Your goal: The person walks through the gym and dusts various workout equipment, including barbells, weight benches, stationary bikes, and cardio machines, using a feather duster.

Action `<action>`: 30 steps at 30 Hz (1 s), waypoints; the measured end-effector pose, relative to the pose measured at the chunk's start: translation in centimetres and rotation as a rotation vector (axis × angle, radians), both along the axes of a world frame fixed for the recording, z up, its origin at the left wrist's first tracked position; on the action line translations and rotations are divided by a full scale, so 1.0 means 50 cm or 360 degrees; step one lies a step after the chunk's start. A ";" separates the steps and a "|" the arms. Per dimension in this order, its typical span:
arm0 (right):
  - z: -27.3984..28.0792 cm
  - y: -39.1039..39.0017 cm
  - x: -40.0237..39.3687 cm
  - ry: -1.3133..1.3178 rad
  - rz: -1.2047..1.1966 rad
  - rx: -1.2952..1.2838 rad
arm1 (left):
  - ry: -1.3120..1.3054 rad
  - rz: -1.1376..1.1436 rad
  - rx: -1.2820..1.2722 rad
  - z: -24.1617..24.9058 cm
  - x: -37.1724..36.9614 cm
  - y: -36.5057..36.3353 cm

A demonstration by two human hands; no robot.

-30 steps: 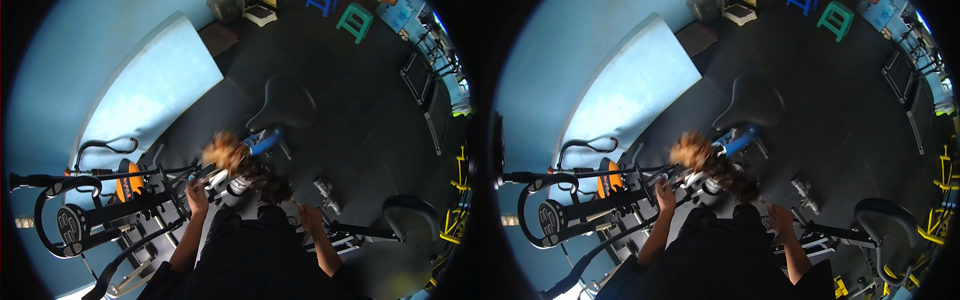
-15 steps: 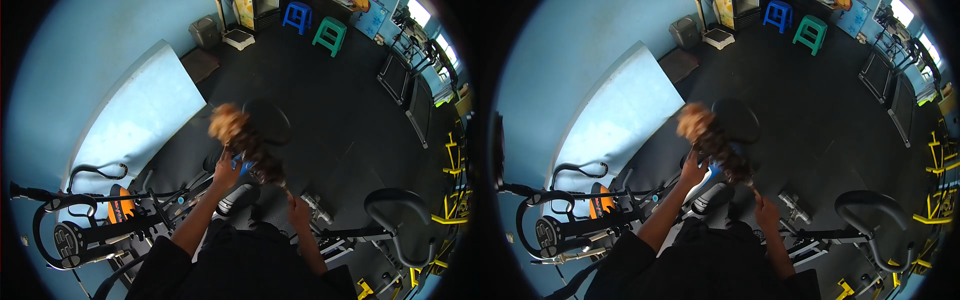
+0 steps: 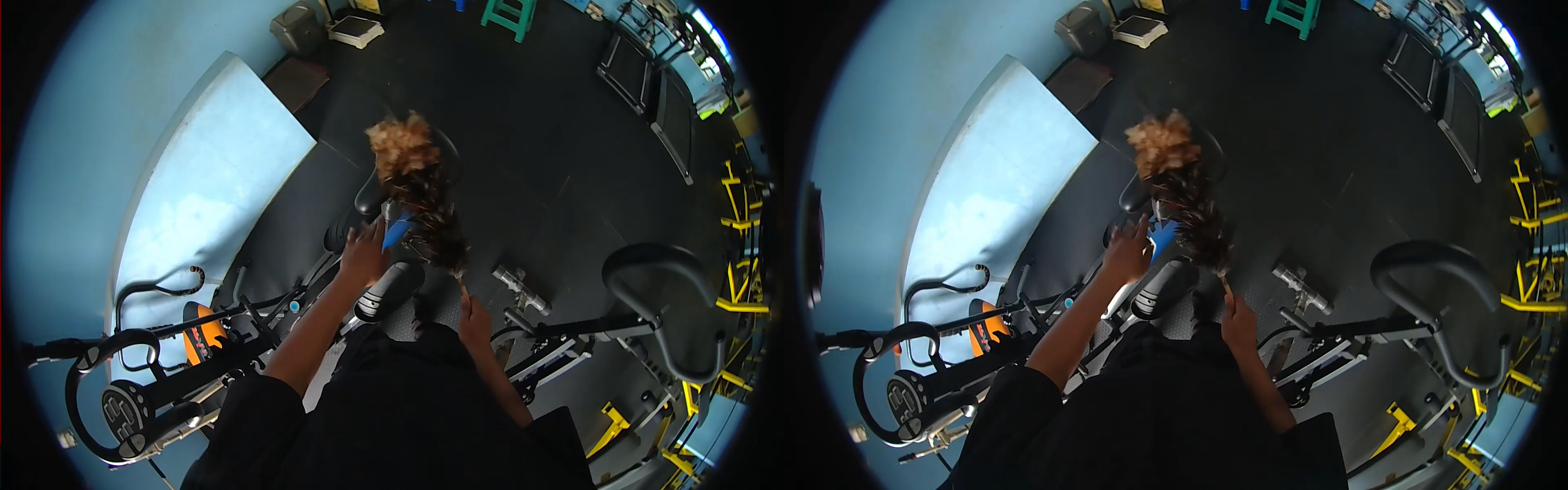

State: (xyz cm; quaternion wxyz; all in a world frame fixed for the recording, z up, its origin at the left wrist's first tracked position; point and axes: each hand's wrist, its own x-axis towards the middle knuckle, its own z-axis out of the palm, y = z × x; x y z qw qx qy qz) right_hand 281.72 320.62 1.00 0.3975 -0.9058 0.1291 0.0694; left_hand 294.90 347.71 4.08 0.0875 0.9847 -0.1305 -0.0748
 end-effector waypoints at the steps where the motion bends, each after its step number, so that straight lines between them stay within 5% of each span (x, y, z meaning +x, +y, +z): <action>1: -0.007 0.006 -0.025 -0.0022 -0.0059 0.0059 | 0.0232 0.0078 -0.0149 -0.019 -0.021 -0.001; 4: -0.013 0.005 -0.098 0.0056 -0.0233 0.0033 | 0.0347 -0.0124 0.0026 -0.062 -0.103 0.006; 8: -0.008 0.001 -0.227 0.0160 -0.0676 -0.0046 | 0.0705 -0.0216 -0.0569 -0.130 -0.229 0.025; 16: 0.081 0.113 -0.550 0.0521 -0.1195 -0.0050 | 0.0993 -0.0758 -0.0521 -0.181 -0.370 0.014; 24: 0.078 0.272 -0.823 0.0392 -0.1937 -0.0154 | 0.1026 -0.1117 -0.0445 -0.139 -0.429 -0.062; 30: 0.027 0.455 -1.093 0.0894 -0.2913 -0.0042 | 0.1087 -0.1557 -0.0359 -0.093 -0.524 -0.191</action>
